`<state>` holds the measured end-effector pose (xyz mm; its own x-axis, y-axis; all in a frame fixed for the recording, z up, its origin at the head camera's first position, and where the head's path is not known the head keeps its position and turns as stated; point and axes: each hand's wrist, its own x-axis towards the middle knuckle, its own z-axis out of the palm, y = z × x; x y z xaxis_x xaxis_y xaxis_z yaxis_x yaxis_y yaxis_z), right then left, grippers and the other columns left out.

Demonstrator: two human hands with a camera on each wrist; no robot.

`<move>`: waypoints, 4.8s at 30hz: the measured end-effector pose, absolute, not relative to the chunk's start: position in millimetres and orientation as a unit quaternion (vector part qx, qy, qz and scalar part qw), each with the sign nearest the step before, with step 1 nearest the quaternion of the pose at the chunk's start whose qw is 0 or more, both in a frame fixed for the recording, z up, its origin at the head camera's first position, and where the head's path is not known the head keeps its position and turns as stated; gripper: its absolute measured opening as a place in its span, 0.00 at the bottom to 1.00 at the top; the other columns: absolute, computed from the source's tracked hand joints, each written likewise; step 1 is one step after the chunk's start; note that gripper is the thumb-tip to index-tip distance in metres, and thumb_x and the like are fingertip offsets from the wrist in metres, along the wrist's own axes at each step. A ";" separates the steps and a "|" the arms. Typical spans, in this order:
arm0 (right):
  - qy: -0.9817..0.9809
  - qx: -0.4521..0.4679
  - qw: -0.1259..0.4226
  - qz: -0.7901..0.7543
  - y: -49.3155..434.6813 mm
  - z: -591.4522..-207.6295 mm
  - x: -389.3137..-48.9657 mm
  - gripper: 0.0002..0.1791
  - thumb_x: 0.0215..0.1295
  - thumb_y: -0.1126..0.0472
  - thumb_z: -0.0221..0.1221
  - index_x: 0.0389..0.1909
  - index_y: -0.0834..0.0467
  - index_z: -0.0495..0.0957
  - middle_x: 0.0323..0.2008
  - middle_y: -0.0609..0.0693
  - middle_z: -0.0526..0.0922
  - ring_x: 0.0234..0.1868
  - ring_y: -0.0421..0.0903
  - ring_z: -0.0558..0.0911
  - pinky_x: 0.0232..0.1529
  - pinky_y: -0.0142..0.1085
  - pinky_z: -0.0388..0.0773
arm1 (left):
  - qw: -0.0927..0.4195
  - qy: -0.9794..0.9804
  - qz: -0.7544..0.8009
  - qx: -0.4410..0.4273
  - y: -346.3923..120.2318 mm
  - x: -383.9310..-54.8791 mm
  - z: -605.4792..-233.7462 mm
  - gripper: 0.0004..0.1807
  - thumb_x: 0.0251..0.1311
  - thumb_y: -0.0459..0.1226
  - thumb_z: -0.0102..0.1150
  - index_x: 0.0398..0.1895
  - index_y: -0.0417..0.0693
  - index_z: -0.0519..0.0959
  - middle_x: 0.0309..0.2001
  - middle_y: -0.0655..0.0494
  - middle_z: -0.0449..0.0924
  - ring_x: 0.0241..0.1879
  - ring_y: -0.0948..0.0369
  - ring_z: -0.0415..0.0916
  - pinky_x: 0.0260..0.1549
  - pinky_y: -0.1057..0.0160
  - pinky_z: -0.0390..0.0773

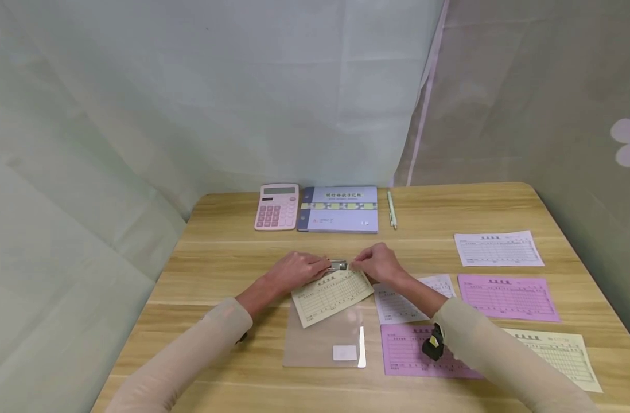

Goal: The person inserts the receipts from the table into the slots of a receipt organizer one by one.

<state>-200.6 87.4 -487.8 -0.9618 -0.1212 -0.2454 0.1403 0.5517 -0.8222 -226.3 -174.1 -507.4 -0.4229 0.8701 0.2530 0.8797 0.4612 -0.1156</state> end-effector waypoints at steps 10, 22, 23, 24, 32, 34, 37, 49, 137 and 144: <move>0.880 -0.015 0.117 -0.460 85.6 -487.1 -199.5 0.08 0.65 0.62 0.74 0.40 0.64 0.90 0.35 0.54 0.90 0.31 0.45 0.83 0.27 0.31 0.78 | 0.137 -0.851 -0.001 -0.507 -173.2 -225.6 -505.8 0.14 0.72 0.40 0.68 0.57 0.48 0.86 0.53 0.50 0.89 0.45 0.55 0.90 0.38 0.62 0.89; 0.875 0.004 0.104 -0.472 82.6 -489.8 -198.1 0.08 0.66 0.62 0.73 0.36 0.64 0.90 0.29 0.52 0.88 0.26 0.43 0.79 0.23 0.30 0.73 | 0.117 -0.857 -0.008 -0.501 -174.2 -225.4 -504.1 0.16 0.73 0.39 0.67 0.61 0.48 0.85 0.56 0.50 0.88 0.46 0.54 0.90 0.40 0.60 0.89; 0.876 0.005 0.104 -0.472 82.9 -490.1 -198.4 0.08 0.66 0.61 0.73 0.36 0.64 0.90 0.28 0.52 0.88 0.25 0.42 0.78 0.22 0.30 0.72 | 0.114 -0.858 -0.009 -0.501 -174.0 -225.6 -503.6 0.16 0.73 0.39 0.66 0.61 0.48 0.85 0.56 0.50 0.88 0.46 0.54 0.90 0.41 0.60 0.89; 0.875 0.007 0.106 -0.472 83.0 -489.8 -198.6 0.08 0.66 0.61 0.73 0.36 0.63 0.91 0.28 0.51 0.88 0.25 0.42 0.78 0.22 0.30 0.72 | 0.110 -0.859 -0.010 -0.500 -173.6 -225.5 -503.1 0.16 0.74 0.39 0.66 0.61 0.48 0.85 0.56 0.50 0.88 0.46 0.54 0.90 0.41 0.59 0.89; 0.878 0.005 0.109 -0.467 84.2 -487.1 -200.8 0.07 0.66 0.61 0.72 0.36 0.63 0.91 0.31 0.52 0.89 0.30 0.44 0.80 0.25 0.30 0.74 | 0.096 -0.862 -0.021 -0.498 -171.8 -227.0 -501.3 0.15 0.74 0.39 0.65 0.60 0.48 0.85 0.56 0.49 0.88 0.45 0.53 0.90 0.41 0.59 0.89; 0.877 0.006 0.112 -0.466 84.4 -486.4 -201.5 0.07 0.66 0.61 0.72 0.35 0.63 0.91 0.31 0.52 0.89 0.31 0.45 0.81 0.27 0.31 0.75 | 0.099 -0.860 -0.024 -0.501 -171.8 -227.7 -501.2 0.15 0.74 0.38 0.66 0.59 0.47 0.86 0.55 0.49 0.88 0.45 0.53 0.90 0.41 0.59 0.89; 0.878 0.011 0.117 -0.465 84.7 -486.1 -202.7 0.08 0.65 0.61 0.72 0.33 0.63 0.90 0.31 0.52 0.89 0.32 0.46 0.82 0.31 0.32 0.77 | 0.099 -0.859 -0.030 -0.502 -171.7 -228.5 -501.6 0.14 0.74 0.38 0.66 0.58 0.47 0.86 0.55 0.48 0.88 0.44 0.53 0.90 0.40 0.59 0.89; 0.880 0.026 0.115 -0.459 81.5 -484.5 -203.1 0.08 0.64 0.61 0.72 0.30 0.62 0.90 0.32 0.52 0.89 0.37 0.48 0.82 0.42 0.38 0.82 | 0.081 -0.866 -0.046 -0.491 -170.6 -228.7 -499.8 0.12 0.76 0.37 0.63 0.57 0.47 0.86 0.51 0.49 0.89 0.42 0.54 0.91 0.39 0.60 0.89; 0.825 0.067 0.187 -0.529 83.9 -487.5 -191.2 0.15 0.76 0.60 0.63 0.49 0.70 0.86 0.26 0.52 0.84 0.24 0.40 0.76 0.25 0.29 0.74 | 0.109 -0.856 -0.062 -0.502 -172.2 -234.0 -509.2 0.18 0.77 0.42 0.62 0.62 0.45 0.85 0.45 0.54 0.82 0.44 0.60 0.80 0.44 0.64 0.85; 0.817 0.090 0.190 -0.537 81.3 -487.9 -190.9 0.16 0.76 0.60 0.63 0.52 0.70 0.85 0.37 0.58 0.90 0.31 0.44 0.85 0.29 0.30 0.81 | 0.105 -0.859 -0.062 -0.497 -172.4 -234.2 -507.8 0.17 0.77 0.42 0.62 0.61 0.45 0.85 0.45 0.54 0.83 0.44 0.60 0.80 0.44 0.64 0.85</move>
